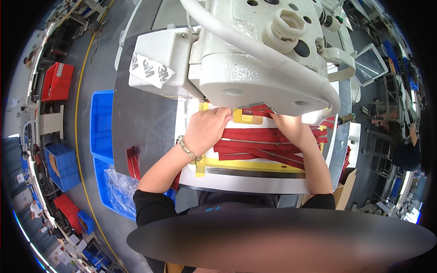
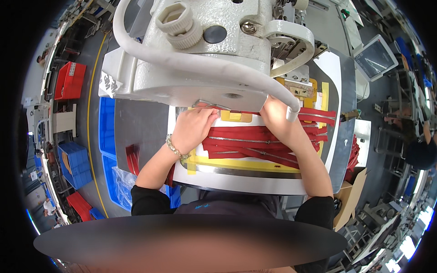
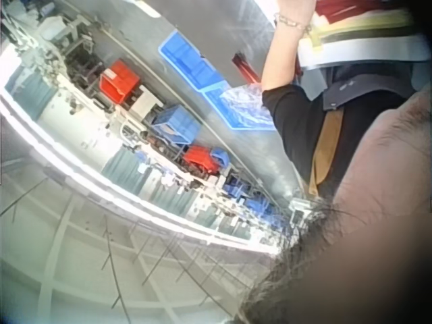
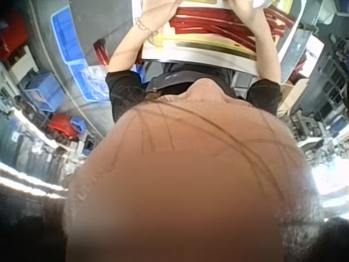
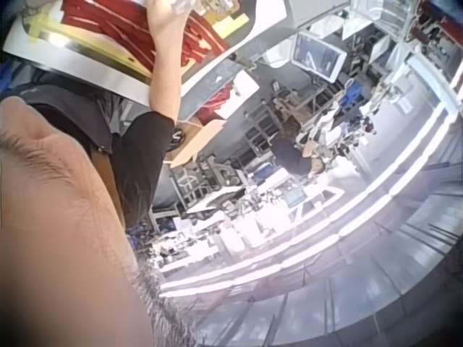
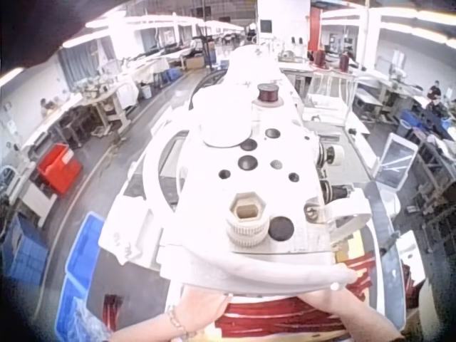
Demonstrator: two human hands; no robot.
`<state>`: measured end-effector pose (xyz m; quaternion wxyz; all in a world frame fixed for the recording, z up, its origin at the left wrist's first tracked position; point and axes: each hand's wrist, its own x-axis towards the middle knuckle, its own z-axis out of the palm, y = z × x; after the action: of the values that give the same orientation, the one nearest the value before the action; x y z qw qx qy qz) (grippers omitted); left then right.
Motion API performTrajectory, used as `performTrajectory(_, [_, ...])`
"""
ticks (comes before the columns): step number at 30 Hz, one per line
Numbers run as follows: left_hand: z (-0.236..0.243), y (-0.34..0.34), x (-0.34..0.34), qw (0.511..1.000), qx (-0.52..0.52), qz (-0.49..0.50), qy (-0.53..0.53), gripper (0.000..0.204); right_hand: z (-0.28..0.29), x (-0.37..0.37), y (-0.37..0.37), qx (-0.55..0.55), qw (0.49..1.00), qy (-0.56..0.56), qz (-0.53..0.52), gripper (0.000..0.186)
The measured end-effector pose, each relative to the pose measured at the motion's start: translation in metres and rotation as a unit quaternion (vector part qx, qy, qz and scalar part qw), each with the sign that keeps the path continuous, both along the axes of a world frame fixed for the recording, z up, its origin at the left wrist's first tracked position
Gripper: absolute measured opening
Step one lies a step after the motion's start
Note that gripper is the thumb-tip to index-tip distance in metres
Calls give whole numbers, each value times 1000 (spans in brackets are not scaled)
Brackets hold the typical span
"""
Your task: Sewing red zippers onto fabric or leather strips using an industrial sewing machine.
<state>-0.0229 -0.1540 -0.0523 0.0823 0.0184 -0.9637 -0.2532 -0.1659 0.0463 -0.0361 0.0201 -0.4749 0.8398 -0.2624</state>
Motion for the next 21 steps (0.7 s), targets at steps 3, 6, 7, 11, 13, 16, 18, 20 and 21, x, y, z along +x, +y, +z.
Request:
performTrajectory(3, [3, 0, 0, 1000, 3, 9, -16, 18, 5, -2, 5, -60, 995, -71, 26, 20])
performTrajectory(6, [1, 0, -1, 1000, 3, 16, 2, 20, 11, -9, 8, -6, 990, -121, 74, 23])
performTrajectory(7, [-2, -1, -1, 1000, 3, 17, 2, 20, 12, -11, 9, -10, 986, -148, 78, 24])
performTrajectory(11, [-8, -5, 0, 999, 3, 4, 50, 11, 26, -15, 7, -17, 932, -362, 33, 24])
performTrajectory(13, [-5, -5, -1, 998, 4, 9, 56, 10, 20, -16, 9, -44, 947, -316, 36, 23])
performTrajectory(16, [-5, -6, 0, 999, 21, 16, 42, 10, 20, -15, 7, -47, 967, -249, 31, 23])
performTrajectory(18, [-9, -6, -2, 998, 35, 10, 52, 10, 19, -16, 7, -19, 974, -227, 21, 24])
performTrajectory(20, [-12, -7, -2, 998, 40, 12, 51, 10, 14, -20, 6, 5, 952, -302, -49, 38])
performTrajectory(21, [-13, -7, -2, 998, 44, 12, 50, 10, 16, -19, 4, 6, 952, -302, -48, 38])
